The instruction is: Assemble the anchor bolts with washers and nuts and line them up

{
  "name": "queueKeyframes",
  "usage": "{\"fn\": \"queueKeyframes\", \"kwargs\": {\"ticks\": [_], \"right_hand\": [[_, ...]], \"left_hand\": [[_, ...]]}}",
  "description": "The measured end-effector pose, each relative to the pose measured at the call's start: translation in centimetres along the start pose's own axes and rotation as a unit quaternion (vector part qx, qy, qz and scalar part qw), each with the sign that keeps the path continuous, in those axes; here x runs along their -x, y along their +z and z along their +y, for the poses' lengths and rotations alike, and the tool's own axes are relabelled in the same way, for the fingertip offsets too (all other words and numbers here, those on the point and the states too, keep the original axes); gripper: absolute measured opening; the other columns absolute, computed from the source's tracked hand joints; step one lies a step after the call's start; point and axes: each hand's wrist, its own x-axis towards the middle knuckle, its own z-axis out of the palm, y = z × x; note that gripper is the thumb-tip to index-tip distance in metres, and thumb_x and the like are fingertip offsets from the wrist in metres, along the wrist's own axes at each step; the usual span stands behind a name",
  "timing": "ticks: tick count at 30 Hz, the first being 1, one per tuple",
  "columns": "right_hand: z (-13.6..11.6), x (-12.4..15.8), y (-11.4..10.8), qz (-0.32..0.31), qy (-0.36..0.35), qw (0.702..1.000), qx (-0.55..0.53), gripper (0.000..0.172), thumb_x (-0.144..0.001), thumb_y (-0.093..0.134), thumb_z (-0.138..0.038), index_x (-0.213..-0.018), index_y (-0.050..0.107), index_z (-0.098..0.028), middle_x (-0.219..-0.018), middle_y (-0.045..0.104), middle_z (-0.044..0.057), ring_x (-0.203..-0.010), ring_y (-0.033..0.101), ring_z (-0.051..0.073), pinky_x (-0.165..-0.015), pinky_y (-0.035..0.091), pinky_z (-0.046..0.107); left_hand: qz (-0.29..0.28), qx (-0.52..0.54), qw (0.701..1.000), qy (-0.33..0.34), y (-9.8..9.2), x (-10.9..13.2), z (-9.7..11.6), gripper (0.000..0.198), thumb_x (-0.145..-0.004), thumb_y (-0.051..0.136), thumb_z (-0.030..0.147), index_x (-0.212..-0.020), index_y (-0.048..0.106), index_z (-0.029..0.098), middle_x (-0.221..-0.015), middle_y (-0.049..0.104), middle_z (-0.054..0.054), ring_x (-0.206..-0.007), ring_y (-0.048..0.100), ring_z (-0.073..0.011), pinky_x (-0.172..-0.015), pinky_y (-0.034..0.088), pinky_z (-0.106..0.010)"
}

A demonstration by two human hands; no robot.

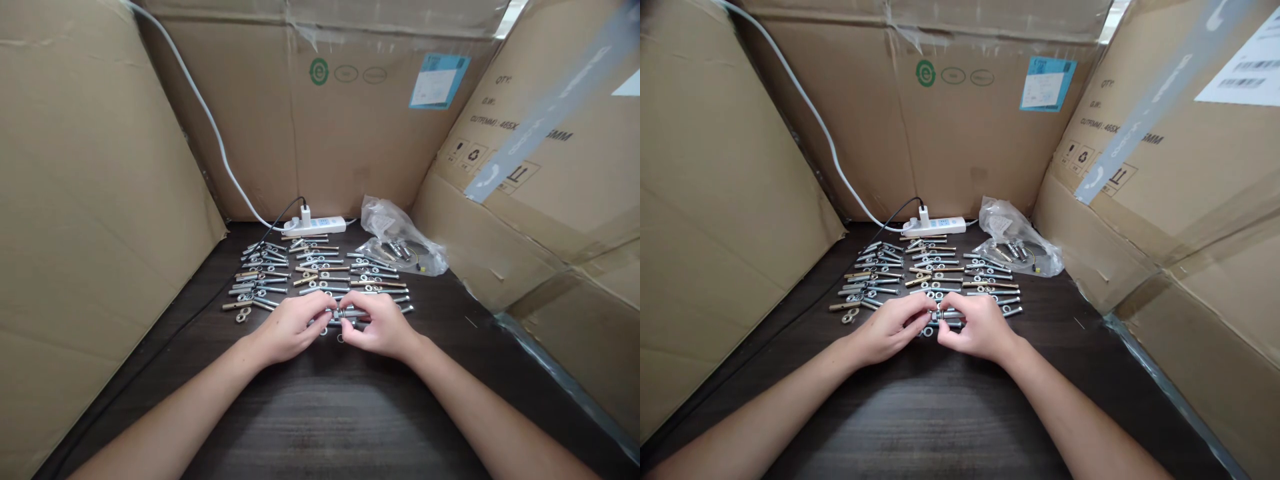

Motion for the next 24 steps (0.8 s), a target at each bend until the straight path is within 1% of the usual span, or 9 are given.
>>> {"fn": "queueKeyframes", "kwargs": {"ticks": [11, 16, 20, 24], "right_hand": [[-0.10, -0.04, -0.13, 0.007, -0.006, 1.000, 0.000, 0.015, -0.070, 0.058, -0.023, -0.084, 0.061, -0.020, -0.065, 0.063, -0.001, -0.052, 0.054, 0.011, -0.051, 0.043, 0.019], [-0.12, -0.07, -0.08, 0.008, -0.005, 1.000, -0.006, 0.015, -0.070, 0.058, -0.022, -0.085, 0.061, -0.020, -0.065, 0.064, -0.001, -0.051, 0.053, 0.011, -0.052, 0.043, 0.020], [-0.13, -0.10, -0.07, 0.010, -0.007, 1.000, -0.006, 0.014, -0.070, 0.057, -0.022, -0.083, 0.061, -0.020, -0.062, 0.061, -0.002, -0.049, 0.051, 0.010, -0.050, 0.042, 0.019], [-0.11, -0.08, -0.08, 0.006, -0.002, 1.000, -0.006, 0.014, -0.070, 0.058, -0.022, -0.083, 0.061, -0.020, -0.061, 0.060, -0.002, -0.050, 0.051, 0.010, -0.050, 0.042, 0.019]], "left_hand": [[-0.021, -0.012, 1.000, -0.004, 0.09, -0.10, -0.27, 0.019, -0.096, 0.037, 0.023, -0.094, 0.055, 0.020, -0.088, 0.057, 0.000, -0.079, 0.053, -0.0120, -0.071, 0.039, -0.022], [0.017, -0.017, 1.000, -0.002, 0.16, 0.07, -0.20, 0.018, -0.095, 0.040, 0.023, -0.107, 0.053, 0.023, -0.092, 0.052, -0.001, -0.078, 0.050, -0.0117, -0.068, 0.039, -0.021], [0.024, -0.015, 0.999, 0.017, 0.18, 0.21, -0.29, 0.016, -0.094, 0.041, 0.021, -0.103, 0.054, 0.022, -0.091, 0.049, 0.000, -0.073, 0.048, -0.0105, -0.064, 0.038, -0.021], [0.021, -0.019, 1.000, 0.011, 0.18, 0.14, -0.34, 0.015, -0.094, 0.041, 0.022, -0.101, 0.054, 0.022, -0.089, 0.048, 0.000, -0.072, 0.048, -0.0107, -0.063, 0.038, -0.021]]}}
